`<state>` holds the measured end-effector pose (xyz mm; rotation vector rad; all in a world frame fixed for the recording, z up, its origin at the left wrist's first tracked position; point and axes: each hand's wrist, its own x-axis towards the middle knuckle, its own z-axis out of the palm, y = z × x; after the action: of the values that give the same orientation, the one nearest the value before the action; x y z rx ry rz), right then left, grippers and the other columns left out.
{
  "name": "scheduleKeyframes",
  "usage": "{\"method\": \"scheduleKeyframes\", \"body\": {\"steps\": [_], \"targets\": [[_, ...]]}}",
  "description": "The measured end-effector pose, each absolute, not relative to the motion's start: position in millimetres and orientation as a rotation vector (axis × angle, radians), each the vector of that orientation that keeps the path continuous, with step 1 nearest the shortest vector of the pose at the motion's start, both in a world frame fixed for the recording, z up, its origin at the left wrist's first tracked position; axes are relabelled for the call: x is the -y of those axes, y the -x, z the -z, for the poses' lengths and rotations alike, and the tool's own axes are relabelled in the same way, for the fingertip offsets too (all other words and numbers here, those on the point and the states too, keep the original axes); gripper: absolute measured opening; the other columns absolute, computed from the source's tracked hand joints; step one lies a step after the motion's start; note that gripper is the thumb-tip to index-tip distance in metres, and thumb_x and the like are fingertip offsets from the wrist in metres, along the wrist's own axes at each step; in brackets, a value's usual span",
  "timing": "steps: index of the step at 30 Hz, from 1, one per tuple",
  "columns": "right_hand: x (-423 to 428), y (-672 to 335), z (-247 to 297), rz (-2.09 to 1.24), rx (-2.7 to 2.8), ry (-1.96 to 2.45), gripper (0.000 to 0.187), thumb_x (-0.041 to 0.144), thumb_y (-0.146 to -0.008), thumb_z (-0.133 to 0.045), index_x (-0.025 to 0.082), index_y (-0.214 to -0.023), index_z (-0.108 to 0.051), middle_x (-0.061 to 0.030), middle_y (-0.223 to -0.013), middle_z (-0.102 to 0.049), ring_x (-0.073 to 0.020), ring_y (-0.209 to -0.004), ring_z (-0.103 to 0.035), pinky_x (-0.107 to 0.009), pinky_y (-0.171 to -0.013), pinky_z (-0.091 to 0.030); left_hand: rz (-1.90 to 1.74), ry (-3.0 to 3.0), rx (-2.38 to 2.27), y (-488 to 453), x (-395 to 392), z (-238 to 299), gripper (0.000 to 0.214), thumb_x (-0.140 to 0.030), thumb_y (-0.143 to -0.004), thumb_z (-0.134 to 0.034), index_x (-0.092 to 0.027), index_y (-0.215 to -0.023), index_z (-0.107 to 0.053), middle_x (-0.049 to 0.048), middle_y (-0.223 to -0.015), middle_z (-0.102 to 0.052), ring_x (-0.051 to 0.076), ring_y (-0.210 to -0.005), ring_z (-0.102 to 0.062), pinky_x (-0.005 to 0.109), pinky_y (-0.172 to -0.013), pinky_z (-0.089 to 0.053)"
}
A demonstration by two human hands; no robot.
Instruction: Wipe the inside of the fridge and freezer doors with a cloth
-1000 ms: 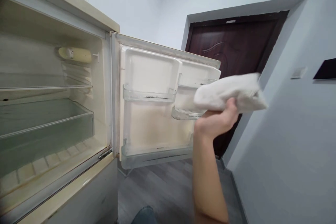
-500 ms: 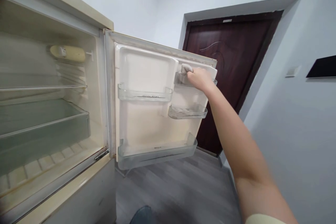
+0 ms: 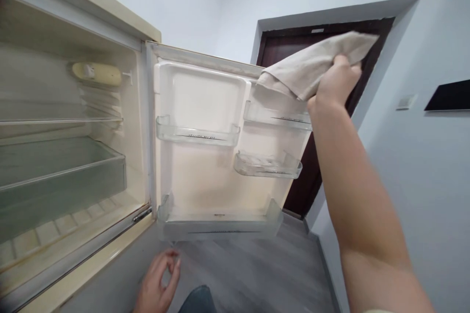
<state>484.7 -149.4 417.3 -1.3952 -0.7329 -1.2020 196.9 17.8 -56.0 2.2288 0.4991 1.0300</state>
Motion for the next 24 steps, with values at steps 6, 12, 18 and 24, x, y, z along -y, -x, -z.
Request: {"method": "scheduleKeyframes", "body": {"steps": [6, 12, 18, 24], "targets": [[125, -433, -396, 1.536, 1.0, 1.485, 0.047, 0.035, -0.09, -0.043, 0.012, -0.13, -0.051, -0.0168, -0.117, -0.064, -0.029, -0.107, -0.06, -0.039, -0.093, -0.041, -1.541, -2.659, -0.401, -235, -40, -17, 0.039, -0.023, -0.084, -0.054, -0.023, -0.123, -0.048, 0.0106, -0.136, -0.055, 0.029, -0.132, -0.043, 0.055, -0.108, -0.038], [117, -425, -400, 1.217, 1.458, 1.844, 0.032, 0.025, -0.078, -0.057, 0.019, -0.108, -0.066, -0.0065, -0.104, -0.069, -0.0224, -0.091, -0.061, -0.033, -0.082, -0.042, -1.271, -2.801, -0.247, -238, -40, -22, 0.019, -0.025, -0.088, -0.049, -0.025, -0.103, -0.06, 0.0001, -0.101, -0.073, 0.018, -0.098, -0.065, 0.041, -0.094, -0.044], [129, -436, -400, 0.906, 1.471, 1.949, 0.028, 0.022, -0.069, -0.065, 0.016, -0.097, -0.066, -0.0029, -0.091, -0.067, -0.0159, -0.078, -0.057, -0.027, -0.071, -0.042, -1.315, -2.721, -0.25, -239, -39, -19, 0.015, -0.024, -0.087, -0.05, -0.023, -0.098, -0.06, -0.0012, -0.092, -0.073, 0.017, -0.091, -0.064, 0.037, -0.09, -0.039], [128, -451, -409, 0.743, 1.573, 2.273, 0.014, 0.025, -0.073, -0.059, 0.02, -0.084, -0.067, 0.0017, -0.075, -0.062, -0.0158, -0.073, -0.056, -0.028, -0.069, -0.041, -1.368, -2.72, -0.263, -242, -38, -17, 0.012, -0.023, -0.085, -0.052, -0.023, -0.096, -0.058, -0.003, -0.087, -0.072, 0.016, -0.087, -0.063, 0.035, -0.088, -0.037]]}}
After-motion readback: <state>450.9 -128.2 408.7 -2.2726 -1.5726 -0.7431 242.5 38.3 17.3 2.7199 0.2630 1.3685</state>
